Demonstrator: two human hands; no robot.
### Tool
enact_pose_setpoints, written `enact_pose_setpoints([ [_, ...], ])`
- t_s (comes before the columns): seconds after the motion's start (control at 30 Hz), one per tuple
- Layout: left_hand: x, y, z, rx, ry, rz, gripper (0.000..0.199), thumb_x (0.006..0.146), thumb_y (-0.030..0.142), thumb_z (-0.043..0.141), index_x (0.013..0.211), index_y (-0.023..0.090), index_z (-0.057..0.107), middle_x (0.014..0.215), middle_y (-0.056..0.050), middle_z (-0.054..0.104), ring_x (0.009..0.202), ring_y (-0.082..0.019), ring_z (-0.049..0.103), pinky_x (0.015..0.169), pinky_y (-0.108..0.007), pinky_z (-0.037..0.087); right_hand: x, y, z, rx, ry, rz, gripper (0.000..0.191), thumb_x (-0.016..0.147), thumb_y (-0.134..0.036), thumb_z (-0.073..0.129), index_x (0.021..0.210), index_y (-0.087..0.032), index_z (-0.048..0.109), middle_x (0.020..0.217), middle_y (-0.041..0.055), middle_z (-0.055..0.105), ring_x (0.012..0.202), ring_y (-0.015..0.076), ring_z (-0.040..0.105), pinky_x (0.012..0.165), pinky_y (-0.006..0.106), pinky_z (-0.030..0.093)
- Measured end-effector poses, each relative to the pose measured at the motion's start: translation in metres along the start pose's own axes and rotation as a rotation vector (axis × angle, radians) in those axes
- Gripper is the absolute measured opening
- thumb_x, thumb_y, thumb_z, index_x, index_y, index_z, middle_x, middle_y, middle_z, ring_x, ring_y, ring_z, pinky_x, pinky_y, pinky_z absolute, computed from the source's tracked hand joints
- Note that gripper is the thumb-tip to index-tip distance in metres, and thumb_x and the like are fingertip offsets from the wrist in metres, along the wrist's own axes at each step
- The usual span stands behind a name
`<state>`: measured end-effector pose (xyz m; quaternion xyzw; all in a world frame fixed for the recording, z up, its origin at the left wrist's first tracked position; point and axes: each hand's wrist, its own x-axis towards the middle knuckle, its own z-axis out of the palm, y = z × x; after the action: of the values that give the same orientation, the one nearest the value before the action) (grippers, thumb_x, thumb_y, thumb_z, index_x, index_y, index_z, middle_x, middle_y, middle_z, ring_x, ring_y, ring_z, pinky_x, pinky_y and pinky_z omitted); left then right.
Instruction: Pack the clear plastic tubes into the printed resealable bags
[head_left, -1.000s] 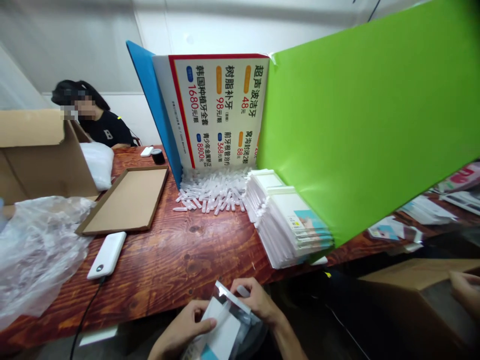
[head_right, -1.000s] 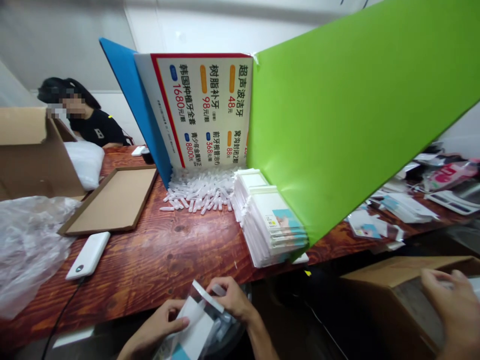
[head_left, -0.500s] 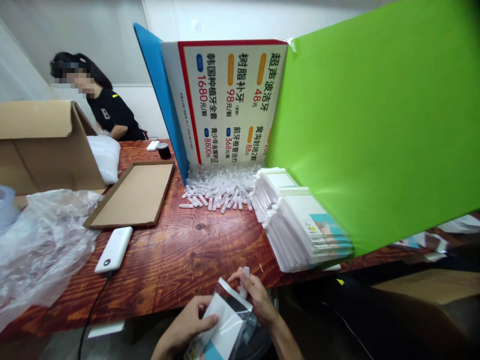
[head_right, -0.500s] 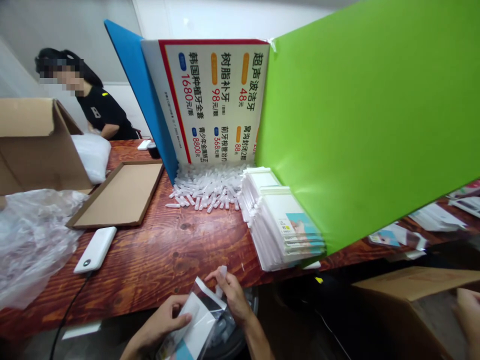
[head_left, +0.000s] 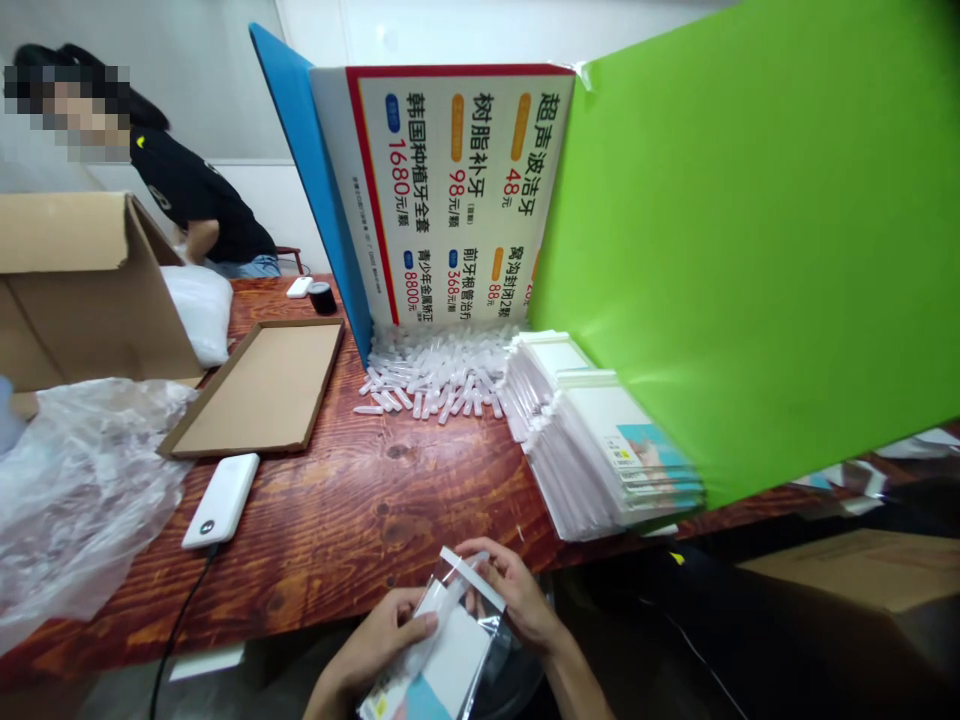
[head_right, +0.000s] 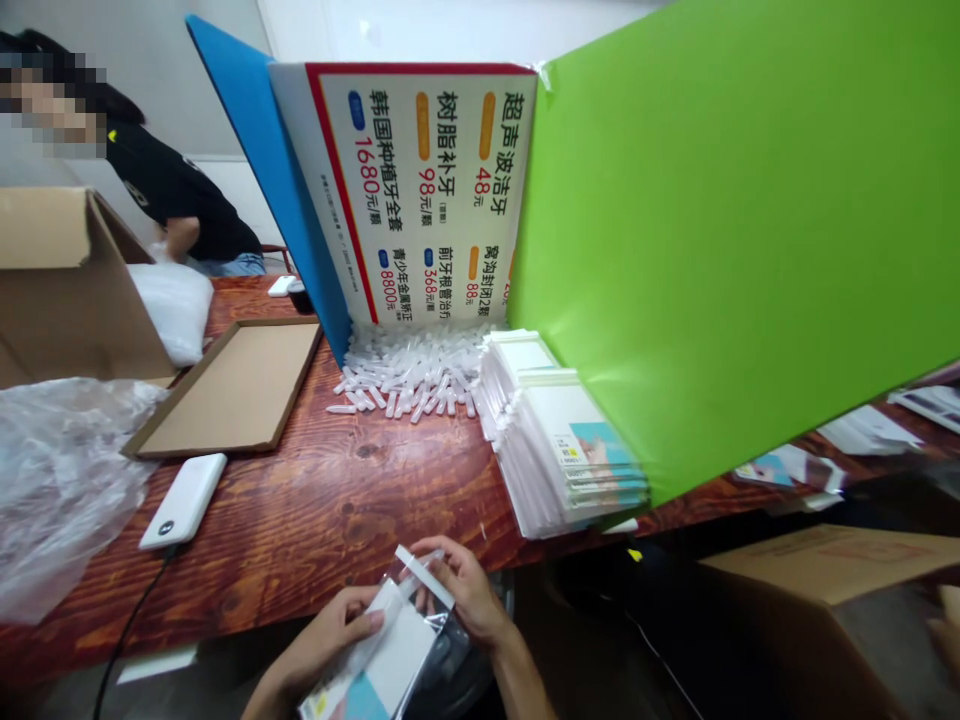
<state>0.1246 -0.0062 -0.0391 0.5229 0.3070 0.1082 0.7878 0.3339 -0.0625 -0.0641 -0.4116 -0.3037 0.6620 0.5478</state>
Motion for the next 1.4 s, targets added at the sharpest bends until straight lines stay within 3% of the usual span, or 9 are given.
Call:
enact_pose_setpoints([
  [0.2, -0.002, -0.003, 0.003, -0.033, -0.025, 0.024, 0.066, 0.074, 0.067, 0.074, 0.102, 0.008, 0.078, 0.087, -0.009, 0.069, 0.073, -0.017, 0.052, 0.067, -0.023, 0.037, -0.008, -0.008, -0.017, 0.027, -0.139, 0.06, 0.054, 0.078, -0.061, 0.074, 0.11, -0.02, 0.058, 0.075, 0.0026, 0.072, 0.052, 0.013, 0.061, 0.05, 0.021, 0.045],
  [0.43, 0.008, 0.002, 0.011, -0.014, -0.041, 0.077, 0.066, 0.074, 0.067, 0.074, 0.101, 0.007, 0.077, 0.081, -0.007, 0.065, 0.072, -0.016, 0.05, 0.066, -0.023, 0.033, -0.002, -0.015, -0.018, -0.294, 0.027, -0.068, 0.042, 0.058, -0.052, 0.09, 0.066, -0.014, 0.073, 0.07, 0.0004, 0.065, 0.064, 0.013, 0.056, 0.06, 0.023, 0.041],
  [0.73, 0.008, 0.002, 0.011, 0.145, -0.015, 0.031, 0.063, 0.071, 0.065, 0.077, 0.103, 0.011, 0.078, 0.098, -0.01, 0.073, 0.092, -0.026, 0.059, 0.08, -0.027, 0.044, -0.01, -0.026, -0.011, -0.361, -0.268, 0.007, 0.033, 0.059, -0.046, 0.091, 0.068, -0.017, 0.079, 0.073, 0.0, 0.065, 0.068, 0.0137, 0.055, 0.067, 0.026, 0.042],
  [0.83, 0.002, -0.008, 0.005, 0.088, 0.055, 0.003, 0.065, 0.076, 0.063, 0.074, 0.116, 0.012, 0.072, 0.101, -0.01, 0.073, 0.091, -0.024, 0.062, 0.075, -0.026, 0.049, -0.023, -0.033, -0.019, -0.374, -0.036, -0.035, 0.042, 0.072, -0.057, 0.079, 0.077, -0.016, 0.079, 0.068, -0.0018, 0.062, 0.051, 0.0073, 0.044, 0.053, 0.022, 0.036],
  [0.9, -0.003, -0.016, -0.002, -0.006, 0.158, -0.012, 0.073, 0.078, 0.068, 0.069, 0.124, 0.012, 0.065, 0.089, -0.008, 0.072, 0.072, -0.019, 0.062, 0.059, -0.022, 0.049, -0.035, -0.037, -0.024, -0.405, 0.177, -0.034, 0.045, 0.081, -0.059, 0.069, 0.082, -0.016, 0.078, 0.062, -0.0026, 0.06, 0.043, 0.006, 0.039, 0.044, 0.02, 0.029],
  [0.97, -0.009, -0.022, -0.01, -0.11, 0.251, 0.009, 0.086, 0.074, 0.076, 0.066, 0.131, 0.013, 0.058, 0.074, -0.004, 0.068, 0.051, -0.013, 0.054, 0.043, -0.019, 0.041, -0.046, -0.036, -0.026, -0.557, 0.215, -0.003, 0.035, 0.085, -0.05, 0.068, 0.083, -0.017, 0.078, 0.062, -0.0008, 0.065, 0.047, 0.0094, 0.049, 0.046, 0.021, 0.035],
  [1.07, -0.016, -0.026, -0.02, -0.219, 0.324, 0.092, 0.092, 0.062, 0.071, 0.08, 0.13, 0.014, 0.056, 0.072, -0.001, 0.066, 0.051, -0.013, 0.056, 0.047, -0.02, 0.046, -0.056, -0.015, -0.019, -0.971, 0.007, 0.038, 0.014, 0.085, -0.03, 0.07, 0.089, -0.022, 0.08, 0.084, 0.0027, 0.076, 0.077, 0.0178, 0.068, 0.07, 0.024, 0.049],
  [1.17, -0.018, -0.022, -0.027, -0.221, 0.38, 0.117, 0.076, 0.063, 0.048, 0.09, 0.124, 0.015, 0.059, 0.093, -0.006, 0.073, 0.082, -0.02, 0.067, 0.071, -0.023, 0.054, -0.055, 0.024, -0.007, -1.396, -0.139, 0.103, 0.027, 0.084, -0.014, 0.062, 0.106, -0.022, 0.075, 0.112, 0.0071, 0.074, 0.099, 0.0239, 0.069, 0.087, 0.029, 0.048],
  [1.4, -0.018, -0.021, -0.025, -0.092, 0.39, 0.1, 0.083, 0.055, 0.051, 0.092, 0.119, 0.009, 0.06, 0.103, -0.012, 0.073, 0.09, -0.023, 0.066, 0.075, -0.025, 0.051, -0.051, 0.066, -0.005, -1.633, -0.098, 0.171, 0.04, 0.081, 0.0, 0.047, 0.109, -0.019, 0.067, 0.119, 0.009, 0.068, 0.103, 0.0242, 0.066, 0.085, 0.031, 0.043],
])
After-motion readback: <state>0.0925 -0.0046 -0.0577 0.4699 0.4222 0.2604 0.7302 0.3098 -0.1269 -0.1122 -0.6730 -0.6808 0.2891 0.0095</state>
